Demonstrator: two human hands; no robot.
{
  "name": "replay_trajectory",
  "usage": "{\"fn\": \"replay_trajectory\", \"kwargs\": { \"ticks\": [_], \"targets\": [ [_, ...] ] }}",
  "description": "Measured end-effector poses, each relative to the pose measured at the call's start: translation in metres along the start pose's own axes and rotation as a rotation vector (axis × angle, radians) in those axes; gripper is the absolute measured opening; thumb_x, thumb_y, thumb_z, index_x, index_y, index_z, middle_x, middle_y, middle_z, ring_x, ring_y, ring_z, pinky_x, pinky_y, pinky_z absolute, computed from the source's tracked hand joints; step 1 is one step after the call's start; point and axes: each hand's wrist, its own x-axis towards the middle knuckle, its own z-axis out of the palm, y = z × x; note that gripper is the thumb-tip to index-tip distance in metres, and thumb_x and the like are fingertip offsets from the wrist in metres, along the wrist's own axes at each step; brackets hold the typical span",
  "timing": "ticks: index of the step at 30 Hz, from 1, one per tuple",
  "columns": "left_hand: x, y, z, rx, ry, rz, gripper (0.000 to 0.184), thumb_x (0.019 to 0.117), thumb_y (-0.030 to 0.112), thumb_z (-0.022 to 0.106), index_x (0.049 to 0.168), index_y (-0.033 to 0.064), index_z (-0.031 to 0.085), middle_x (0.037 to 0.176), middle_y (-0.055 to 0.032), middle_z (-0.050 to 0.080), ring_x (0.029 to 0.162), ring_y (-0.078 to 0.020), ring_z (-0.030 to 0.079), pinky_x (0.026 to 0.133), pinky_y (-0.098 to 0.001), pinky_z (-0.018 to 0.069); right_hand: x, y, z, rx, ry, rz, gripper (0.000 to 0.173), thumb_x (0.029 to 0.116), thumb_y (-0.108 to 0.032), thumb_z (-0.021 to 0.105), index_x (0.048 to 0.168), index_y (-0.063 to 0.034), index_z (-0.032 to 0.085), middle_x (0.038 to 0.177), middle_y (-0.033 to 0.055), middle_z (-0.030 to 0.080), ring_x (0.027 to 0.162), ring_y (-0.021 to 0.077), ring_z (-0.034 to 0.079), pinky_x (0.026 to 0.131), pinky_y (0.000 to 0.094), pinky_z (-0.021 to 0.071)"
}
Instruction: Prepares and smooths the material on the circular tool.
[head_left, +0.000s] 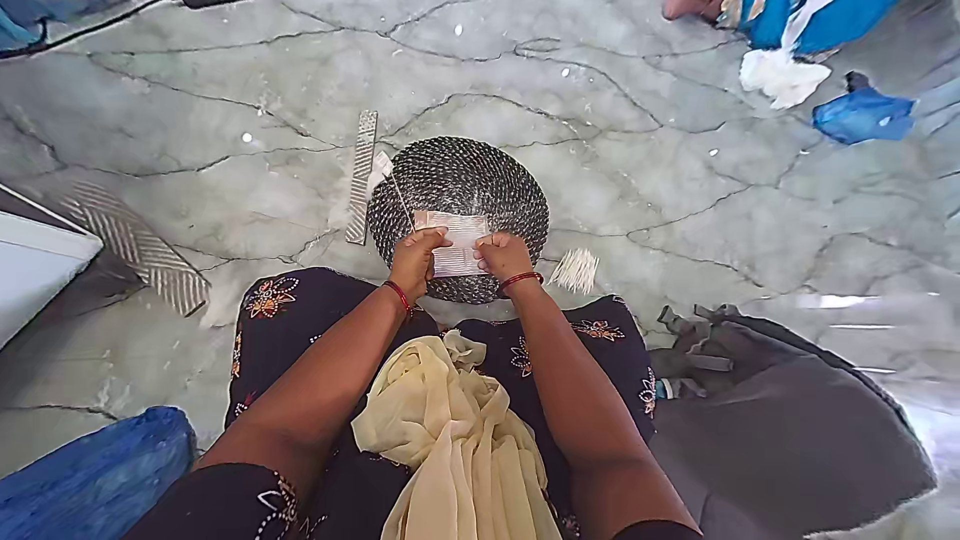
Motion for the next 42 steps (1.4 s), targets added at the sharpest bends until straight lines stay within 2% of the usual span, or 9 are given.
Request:
{"fn": "replay_trajectory", "kwargs": {
  "ticks": [4,11,13,16,18,26,30,37,42],
  "targets": [
    [0.012,-0.004,-0.001,0.099,0.137,-0.097,0.021,0.1048,0.016,0.057,0.119,0.0052,0.068,0.085,-0.0025,0.069,0.043,-0.0009,0.029,0.040,-0.0187,0.0217,0.026,-0.001,0.004,-0.212,-0.049,0.080,0.026,0.1057,-0.017,0.054,0.115,0.0009,0.070,0.100,0.0130,0.072,0.083,0.0204,0.066,0.080,0.0424,0.0532],
    [0.027,0.004,-0.007,0.221,0.270,-0.235,0.048,0.1080,0.041,0.051,0.133,0.0002,0.053,0.113,-0.0198,0.061,0.097,-0.0292,0.062,0.082,-0.0493,0.0536,0.086,0.009,0.021,-0.590,-0.113,0.147,0.034,0.1040,-0.025,0.056,0.113,0.0038,0.072,0.115,0.0257,0.071,0.110,0.0404,0.068,0.098,0.0615,0.0493],
    [0.028,0.007,-0.010,0.237,0.241,-0.199,0.066,0.1106,0.054,0.035,0.145,0.0002,0.048,0.126,-0.0257,0.059,0.109,-0.0351,0.060,0.091,-0.0538,0.0505,0.089,0.005,0.023,-0.683,-0.120,0.170,0.036,0.1051,-0.026,0.055,0.114,0.0064,0.071,0.124,0.0303,0.066,0.121,0.0445,0.062,0.101,0.0642,0.0460],
    [0.032,0.009,-0.006,0.421,0.245,-0.079,0.068,0.1134,0.049,0.015,0.139,0.0020,0.058,0.109,-0.0178,0.061,0.096,-0.0286,0.057,0.086,-0.0478,0.0464,0.093,0.007,0.023,-0.716,-0.092,0.189,0.039,0.1049,-0.029,0.057,0.114,0.0067,0.070,0.126,0.0309,0.065,0.123,0.0460,0.061,0.100,0.0652,0.0461],
    [0.033,0.015,-0.008,0.548,0.167,-0.001,0.059,0.1147,0.035,0.019,0.142,-0.0025,0.057,0.141,-0.0271,0.058,0.132,-0.0378,0.054,0.111,-0.0579,0.0397,0.095,0.009,0.022,-0.709,-0.060,0.192,0.039,0.1041,-0.031,0.058,0.114,0.0057,0.069,0.125,0.0302,0.066,0.122,0.0457,0.062,0.097,0.0655,0.0476],
    [0.017,0.044,-0.005,1.302,-0.008,0.088,0.048,0.1040,0.005,0.046,0.151,-0.0010,0.049,0.147,-0.0305,0.052,0.136,-0.0464,0.053,0.109,-0.0628,0.0439,0.098,0.020,0.015,-0.508,-0.035,0.198,0.045,0.1013,-0.026,0.060,0.136,0.0034,0.058,0.126,0.0280,0.066,0.116,0.0410,0.066,0.099,0.0593,0.0506],
    [0.023,0.029,-0.007,1.465,-0.096,0.055,0.032,0.0981,-0.001,0.056,0.127,-0.0052,0.068,0.141,-0.0285,0.057,0.134,-0.0463,0.054,0.107,-0.0640,0.0466,0.090,0.019,0.003,-0.413,0.054,0.250,0.052,0.1026,-0.023,0.056,0.148,0.0000,0.046,0.130,0.0292,0.063,0.116,0.0427,0.065,0.097,0.0609,0.0513],
    [0.012,0.034,-0.011,1.214,-0.031,0.144,0.031,0.1049,0.003,0.047,0.126,0.0000,0.070,0.136,-0.0242,0.063,0.132,-0.0400,0.058,0.111,-0.0594,0.0436,0.082,0.027,0.004,-0.518,0.062,0.191,0.039,0.1046,-0.023,0.057,0.133,0.0027,0.062,0.134,0.0283,0.062,0.129,0.0422,0.059,0.108,0.0602,0.0445],
    [0.001,0.056,-0.028,0.838,0.163,0.303,0.029,0.1053,0.007,0.050,0.123,-0.0028,0.071,0.127,-0.0228,0.069,0.122,-0.0335,0.065,0.107,-0.0518,0.0473,0.081,0.021,0.007,-0.447,0.093,0.174,0.034,0.1021,-0.022,0.062,0.126,0.0012,0.067,0.123,0.0252,0.069,0.117,0.0406,0.066,0.102,0.0601,0.0481]
  ]
}}
